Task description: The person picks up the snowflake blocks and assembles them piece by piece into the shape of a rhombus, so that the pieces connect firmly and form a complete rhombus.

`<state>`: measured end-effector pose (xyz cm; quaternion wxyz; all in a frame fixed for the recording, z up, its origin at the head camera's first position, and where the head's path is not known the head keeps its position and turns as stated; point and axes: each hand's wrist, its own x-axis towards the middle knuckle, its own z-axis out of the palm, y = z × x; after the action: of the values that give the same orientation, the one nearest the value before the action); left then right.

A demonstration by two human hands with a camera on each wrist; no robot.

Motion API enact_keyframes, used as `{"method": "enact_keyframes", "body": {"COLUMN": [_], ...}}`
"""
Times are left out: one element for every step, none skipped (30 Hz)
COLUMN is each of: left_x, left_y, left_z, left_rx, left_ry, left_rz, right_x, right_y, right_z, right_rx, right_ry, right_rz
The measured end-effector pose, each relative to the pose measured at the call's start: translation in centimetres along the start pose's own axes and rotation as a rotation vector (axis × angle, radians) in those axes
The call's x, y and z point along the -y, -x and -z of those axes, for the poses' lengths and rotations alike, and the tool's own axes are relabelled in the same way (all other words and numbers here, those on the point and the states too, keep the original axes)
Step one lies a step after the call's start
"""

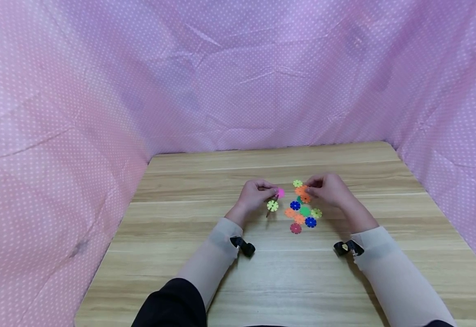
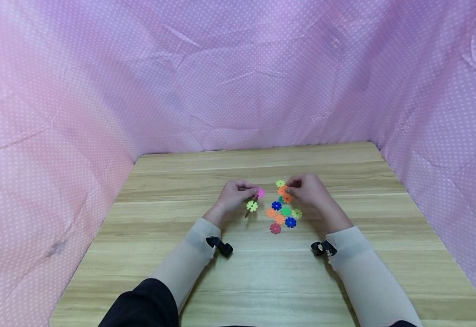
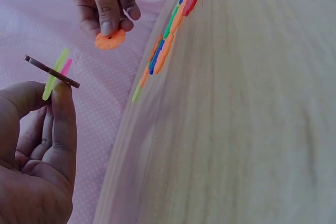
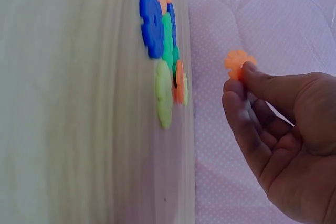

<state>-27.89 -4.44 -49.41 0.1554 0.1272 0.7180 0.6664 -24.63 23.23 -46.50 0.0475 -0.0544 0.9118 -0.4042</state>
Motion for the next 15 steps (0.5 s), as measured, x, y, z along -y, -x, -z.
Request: {"method": "enact_keyframes", "body": {"left_x": [0.0,-0.1,-0.1,-0.1,-0.2,-0.2,-0.2,-0.3,-0.3,-0.4,-0.4,-0.3,-0.3,-0.3,-0.3], "left_y": [0.0,0.0,0.0,0.0,0.0,0.0,0.1,0.1,0.1,0.2,0.2,0.2,0.2,0.2,0.1], "left_z": [0.0,0.0,0.0,0.1,0.1,0.1,0.1,0.1,0.1,0.1,0.1,0.1,0.0,0.0,0.0], "left_rx": [-0.001,-0.002,-0.003,-0.006,-0.008,-0.010,-0.013,-0.016,-0.018,-0.021,-0.021,-0.020,-0.020,-0.020,-0.020], "left_ry": [0.004,0.004,0.005,0.008,0.011,0.014,0.013,0.014,0.016,0.020,0.023,0.025,0.023,0.022,0.024], "left_rz": [0.001,0.001,0.001,0.002,0.005,0.007,0.008,0.011,0.014,0.019,0.021,0.024,0.026,0.028,0.031], "right_x": [0.2,0.3,0.5,0.6,0.8,0.9,1.0,1.2,1.2,1.3,1.4,1.6,1.7,1.8,1.9], "right_y": [0.0,0.0,0.1,0.1,0.1,0.1,0.1,0.1,0.1,0.1,0.2,0.2,0.3,0.3,0.3], "right_z": [-0.1,-0.1,-0.2,-0.3,-0.3,-0.4,-0.5,-0.6,-0.7,-0.8,-1.0,-1.1,-1.2,-1.3,-1.5], "right_rx": [0.002,0.001,0.002,0.002,0.003,0.001,0.000,-0.003,-0.003,-0.003,-0.001,-0.002,0.001,0.001,0.003], "right_ry": [-0.016,-0.031,-0.049,-0.065,-0.080,-0.092,-0.103,-0.113,-0.117,-0.125,-0.131,-0.137,-0.144,-0.148,-0.149], "right_rz": [0.003,0.001,-0.001,-0.002,-0.002,-0.002,0.004,0.007,0.014,0.019,0.022,0.019,0.016,0.012,0.011]}}
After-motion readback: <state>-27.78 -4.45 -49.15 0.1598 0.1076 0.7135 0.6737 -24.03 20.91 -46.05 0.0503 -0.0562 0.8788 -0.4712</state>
